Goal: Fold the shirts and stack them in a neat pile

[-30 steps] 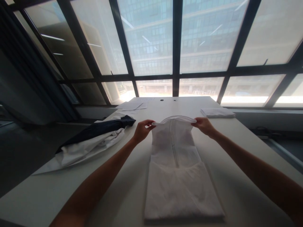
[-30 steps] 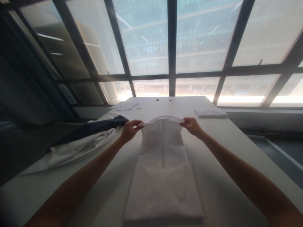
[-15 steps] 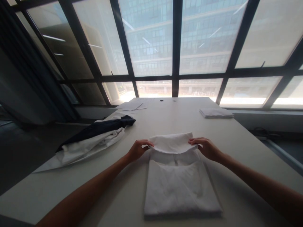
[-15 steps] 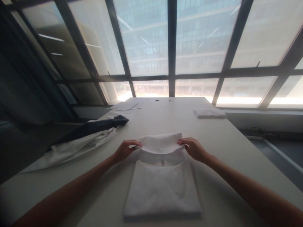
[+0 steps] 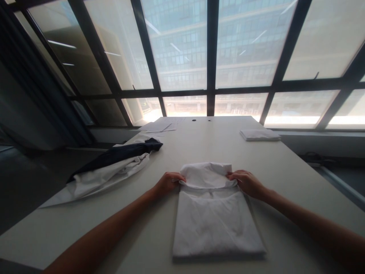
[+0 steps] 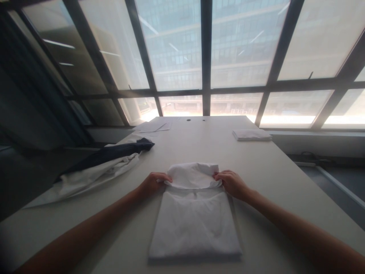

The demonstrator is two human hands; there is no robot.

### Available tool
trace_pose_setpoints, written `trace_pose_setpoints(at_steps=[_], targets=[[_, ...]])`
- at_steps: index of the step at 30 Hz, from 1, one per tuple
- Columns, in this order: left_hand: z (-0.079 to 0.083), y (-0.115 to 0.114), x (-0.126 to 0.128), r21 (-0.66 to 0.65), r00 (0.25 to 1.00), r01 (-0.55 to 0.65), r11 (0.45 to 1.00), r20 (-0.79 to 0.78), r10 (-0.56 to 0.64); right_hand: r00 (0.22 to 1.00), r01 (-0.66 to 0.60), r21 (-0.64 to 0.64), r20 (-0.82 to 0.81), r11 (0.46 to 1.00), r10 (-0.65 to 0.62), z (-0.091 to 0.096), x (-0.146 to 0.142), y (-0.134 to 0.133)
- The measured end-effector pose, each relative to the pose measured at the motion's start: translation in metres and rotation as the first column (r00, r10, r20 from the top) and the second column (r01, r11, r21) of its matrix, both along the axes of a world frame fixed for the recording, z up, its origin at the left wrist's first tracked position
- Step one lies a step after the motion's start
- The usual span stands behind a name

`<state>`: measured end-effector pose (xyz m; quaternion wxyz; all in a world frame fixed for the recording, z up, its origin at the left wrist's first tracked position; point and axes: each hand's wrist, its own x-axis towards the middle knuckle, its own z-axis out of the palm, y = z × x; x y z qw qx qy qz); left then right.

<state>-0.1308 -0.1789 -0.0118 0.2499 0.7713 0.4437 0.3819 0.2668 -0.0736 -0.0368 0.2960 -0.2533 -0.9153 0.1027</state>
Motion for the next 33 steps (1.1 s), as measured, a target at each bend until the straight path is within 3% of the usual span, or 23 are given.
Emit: trace_pose_setpoints(at_steps=[6, 9, 11, 13, 15, 17, 23, 27, 30, 33], targets=[[0.010, 0.001, 0.006, 0.082, 0.999, -0.039, 0.996, 0.006, 0.038, 0.997, -0.022, 0.102, -0.069, 0.994, 0.029, 0.010, 0.005, -0.002], [0.017, 0.006, 0.009, 0.131, 0.998, -0.047, 0.990, 0.055, 0.040, 0.992, 0.041, 0.129, -0.127, 0.991, -0.025, 0.022, -0.001, 0.012], [0.020, 0.010, 0.009, 0.136, 0.994, -0.062, 0.989, 0.094, 0.049, 0.986, 0.070, 0.065, -0.158, 0.995, -0.059, 0.026, -0.008, 0.031], [0.020, 0.014, 0.008, 0.101, 0.988, -0.075, 0.992, 0.142, 0.061, 0.984, 0.027, -0.094, -0.171, 0.995, -0.043, 0.026, -0.018, 0.053], [0.019, 0.018, 0.006, 0.044, 0.978, -0.097, 0.994, 0.192, 0.087, 0.983, -0.009, -0.286, -0.178, 0.958, -0.044, 0.023, -0.027, 0.073], [0.018, 0.022, 0.004, -0.005, 0.955, -0.146, 0.989, 0.259, 0.142, 0.984, -0.007, -0.399, -0.165, 0.917, -0.065, 0.020, -0.034, 0.087], [0.031, 0.051, 0.008, -0.032, 0.829, -0.294, 0.955, 0.488, 0.272, 0.986, -0.001, -0.422, -0.153, 0.907, -0.070, 0.016, -0.041, 0.097], [0.032, 0.062, 0.011, -0.035, 0.810, -0.287, 0.957, 0.525, 0.262, 0.986, 0.050, -0.339, -0.131, 0.939, -0.100, 0.016, -0.040, 0.090], [0.025, 0.054, 0.007, -0.023, 0.861, -0.255, 0.967, 0.449, 0.238, 0.993, 0.036, -0.118, -0.108, 0.992, -0.049, 0.020, -0.035, 0.080], [0.019, 0.039, 0.003, 0.042, 0.958, -0.160, 0.986, 0.249, 0.145, 0.996, -0.093, 0.105, 0.006, 0.990, 0.093, 0.026, -0.027, 0.070]])
